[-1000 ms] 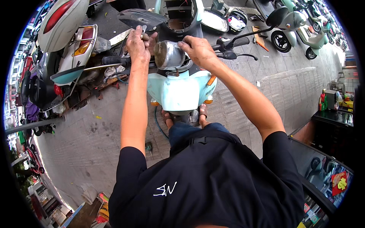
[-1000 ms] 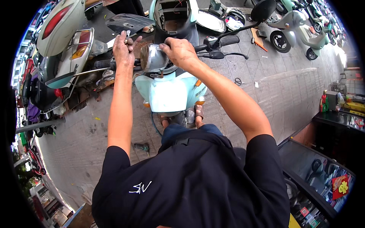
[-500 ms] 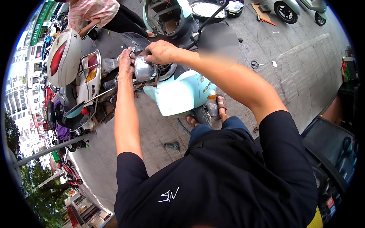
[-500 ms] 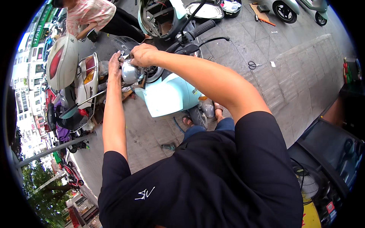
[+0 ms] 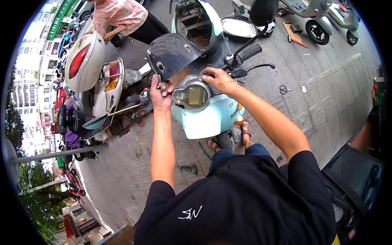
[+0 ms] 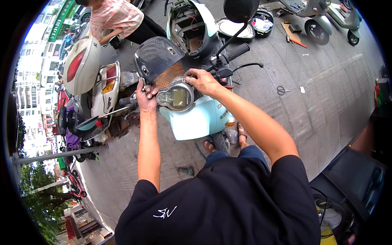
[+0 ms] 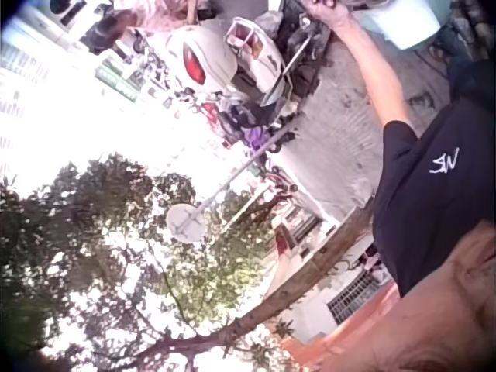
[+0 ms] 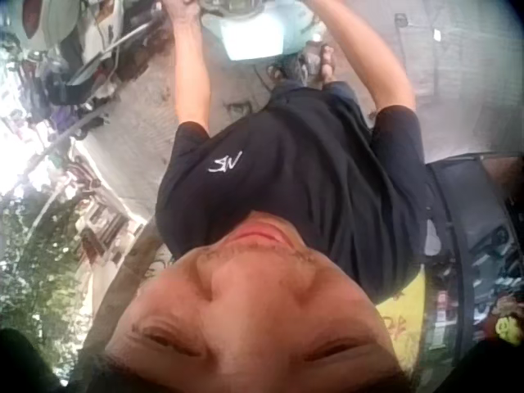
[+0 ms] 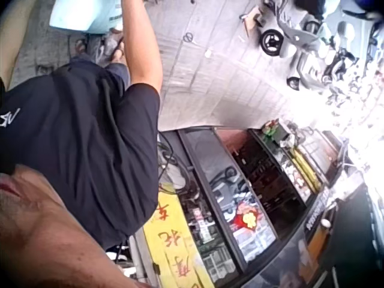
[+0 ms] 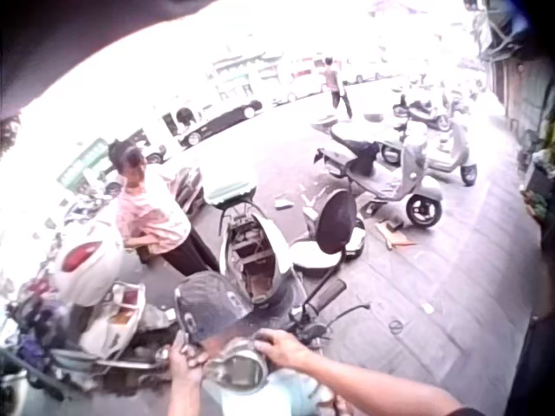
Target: The person uses a screwdriver to remove screws from the front cowl of a light blue scooter, detaches the plastic cover, and then works on the front panel of a second silver scooter using a power drill and their hands.
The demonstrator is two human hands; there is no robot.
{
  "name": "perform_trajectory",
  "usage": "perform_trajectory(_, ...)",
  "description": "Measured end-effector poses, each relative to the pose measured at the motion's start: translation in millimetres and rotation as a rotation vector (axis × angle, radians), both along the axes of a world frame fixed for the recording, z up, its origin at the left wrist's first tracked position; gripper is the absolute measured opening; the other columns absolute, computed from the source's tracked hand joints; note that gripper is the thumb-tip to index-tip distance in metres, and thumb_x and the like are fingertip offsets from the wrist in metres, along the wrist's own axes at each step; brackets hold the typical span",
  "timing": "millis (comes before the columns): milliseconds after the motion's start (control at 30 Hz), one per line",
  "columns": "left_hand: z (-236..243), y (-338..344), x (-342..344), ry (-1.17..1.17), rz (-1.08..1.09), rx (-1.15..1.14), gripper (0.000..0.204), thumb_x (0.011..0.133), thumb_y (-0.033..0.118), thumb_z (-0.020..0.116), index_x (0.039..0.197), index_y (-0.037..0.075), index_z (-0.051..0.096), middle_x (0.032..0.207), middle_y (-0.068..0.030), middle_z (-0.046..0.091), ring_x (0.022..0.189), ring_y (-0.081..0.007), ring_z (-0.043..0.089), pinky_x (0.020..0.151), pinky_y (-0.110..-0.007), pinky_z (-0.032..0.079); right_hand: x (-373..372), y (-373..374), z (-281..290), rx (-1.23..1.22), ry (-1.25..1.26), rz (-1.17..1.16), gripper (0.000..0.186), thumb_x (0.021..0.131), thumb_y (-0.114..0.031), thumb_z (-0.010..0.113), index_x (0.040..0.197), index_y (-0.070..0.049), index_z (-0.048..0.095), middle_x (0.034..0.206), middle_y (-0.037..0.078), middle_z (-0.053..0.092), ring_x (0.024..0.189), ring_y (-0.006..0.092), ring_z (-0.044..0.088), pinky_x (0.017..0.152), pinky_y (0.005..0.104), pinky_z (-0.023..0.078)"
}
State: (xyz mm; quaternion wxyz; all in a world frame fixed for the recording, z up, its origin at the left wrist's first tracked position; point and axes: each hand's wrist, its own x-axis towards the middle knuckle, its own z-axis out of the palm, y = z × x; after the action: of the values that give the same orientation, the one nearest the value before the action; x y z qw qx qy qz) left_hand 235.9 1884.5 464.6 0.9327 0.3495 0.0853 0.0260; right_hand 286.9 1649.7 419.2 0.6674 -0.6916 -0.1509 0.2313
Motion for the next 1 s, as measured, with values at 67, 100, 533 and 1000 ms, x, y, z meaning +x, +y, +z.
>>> perform_trajectory(67, 2, -11, -8, -0.007, 0.033, -0.007, 0.025, 0.095, 0.028, 0.053, 0.084, 0.007, 0.059, 0.049, 0.0019, 0.043, 0.036, -0.0071, 0.034, 0.046, -0.025, 0.037, -5, 0, -1, 0.016, -0.080, -0.031, 0.028, 0.091, -0.020, 0.057, 0.112, -0.003, 0.061, 0.101, 0.012, 0.066, 0.097, 0.0204, 0.061, 0.088, 0.0314, 0.046)
perform_trajectory(100, 1, -14, -12, -0.018, 0.070, 0.025, 0.023, 0.095, 0.027, 0.053, 0.084, 0.007, 0.058, 0.048, 0.0018, 0.043, 0.036, -0.0072, 0.034, 0.047, -0.025, 0.039, -8, -3, 3, 0.003, -0.095, -0.017, 0.033, 0.089, -0.023, 0.060, 0.116, -0.003, 0.059, 0.104, 0.012, 0.066, 0.099, 0.0196, 0.061, 0.089, 0.0309, 0.046)
perform_trajectory(533, -36, -28, -57, 0.200, 0.454, -0.059, 0.021, 0.092, 0.020, 0.057, 0.077, 0.012, 0.044, 0.049, 0.0015, 0.041, 0.038, -0.0070, 0.037, 0.070, -0.041, 0.058, -24, 16, 1, 0.084, 0.146, -0.149, 0.057, 0.087, -0.029, 0.065, 0.129, 0.005, 0.046, 0.105, 0.014, 0.064, 0.099, 0.0192, 0.059, 0.091, 0.0299, 0.044)
perform_trajectory(1000, -16, -33, -18, 0.155, 0.012, -0.187, 0.019, 0.091, 0.026, 0.060, 0.081, 0.012, 0.052, 0.053, 0.0015, 0.046, 0.041, -0.0067, 0.043, 0.052, -0.026, 0.050, -17, 18, 48, -0.326, 0.048, -0.010, 0.064, 0.090, -0.037, 0.057, 0.135, 0.006, 0.040, 0.125, 0.017, 0.054, 0.114, 0.0203, 0.050, 0.096, 0.0287, 0.038)
